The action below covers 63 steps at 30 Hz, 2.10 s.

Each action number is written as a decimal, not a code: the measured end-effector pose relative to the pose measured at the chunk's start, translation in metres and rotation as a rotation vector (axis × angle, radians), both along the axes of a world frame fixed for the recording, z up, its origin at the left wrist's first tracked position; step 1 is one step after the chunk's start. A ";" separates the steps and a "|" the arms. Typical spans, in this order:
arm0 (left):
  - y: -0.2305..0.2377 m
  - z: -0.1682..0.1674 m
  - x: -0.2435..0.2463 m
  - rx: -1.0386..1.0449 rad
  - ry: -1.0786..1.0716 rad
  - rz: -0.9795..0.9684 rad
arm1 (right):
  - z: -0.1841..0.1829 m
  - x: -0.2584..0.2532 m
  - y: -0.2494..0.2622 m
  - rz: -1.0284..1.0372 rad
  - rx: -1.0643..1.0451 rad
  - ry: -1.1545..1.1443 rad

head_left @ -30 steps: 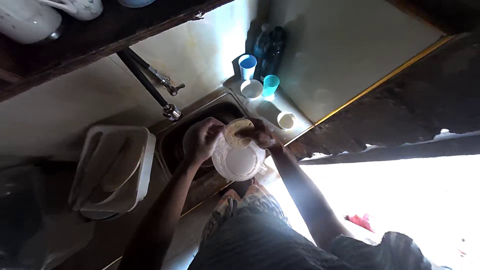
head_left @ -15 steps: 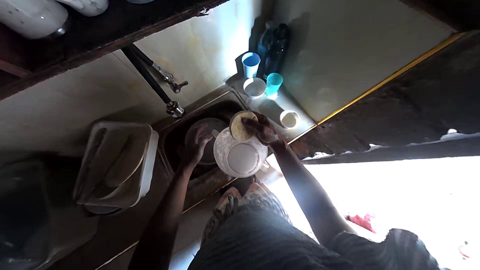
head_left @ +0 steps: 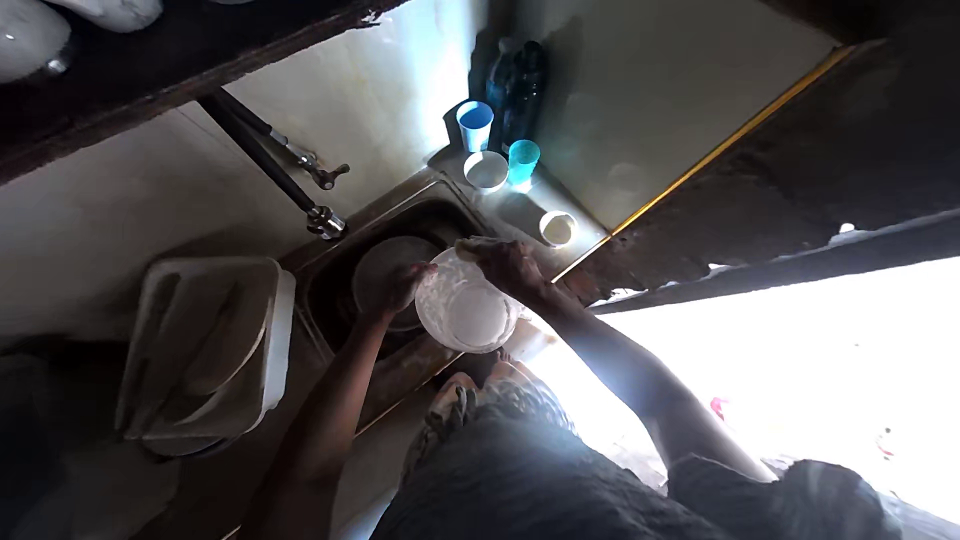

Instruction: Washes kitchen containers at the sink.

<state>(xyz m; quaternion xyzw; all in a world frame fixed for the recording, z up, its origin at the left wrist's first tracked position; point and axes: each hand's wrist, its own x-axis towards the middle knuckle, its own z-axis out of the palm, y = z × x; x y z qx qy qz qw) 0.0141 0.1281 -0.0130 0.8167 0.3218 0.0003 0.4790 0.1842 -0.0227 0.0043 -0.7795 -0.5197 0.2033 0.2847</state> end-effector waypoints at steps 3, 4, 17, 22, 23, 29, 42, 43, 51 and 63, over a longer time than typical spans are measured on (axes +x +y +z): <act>-0.002 -0.012 -0.008 0.071 -0.040 0.039 | -0.003 0.003 0.027 0.204 -0.004 -0.137; -0.003 -0.017 -0.011 0.109 -0.045 0.052 | -0.006 0.005 0.037 0.267 0.012 -0.124; -0.043 0.010 -0.017 -0.121 -0.338 0.203 | 0.010 -0.029 0.015 -0.044 0.425 0.192; -0.056 0.022 0.005 0.174 -0.193 0.050 | 0.028 0.011 -0.004 -0.061 0.385 -0.018; -0.057 0.020 0.010 0.218 -0.194 0.020 | 0.028 0.012 -0.008 0.014 0.345 -0.039; -0.073 0.031 0.031 0.276 -0.082 0.068 | 0.015 -0.011 -0.026 0.221 0.388 -0.249; -0.059 0.022 0.039 -0.334 -0.365 0.224 | 0.020 -0.008 -0.009 -0.144 0.494 -0.334; -0.059 0.019 0.037 -0.296 -0.361 0.257 | 0.016 -0.018 -0.008 -0.189 0.533 -0.275; -0.064 -0.011 0.025 -0.202 -0.439 0.345 | -0.037 -0.050 -0.026 -0.350 0.536 -0.079; -0.054 -0.007 0.008 0.169 -0.467 0.226 | -0.030 -0.071 -0.001 -0.014 0.595 0.092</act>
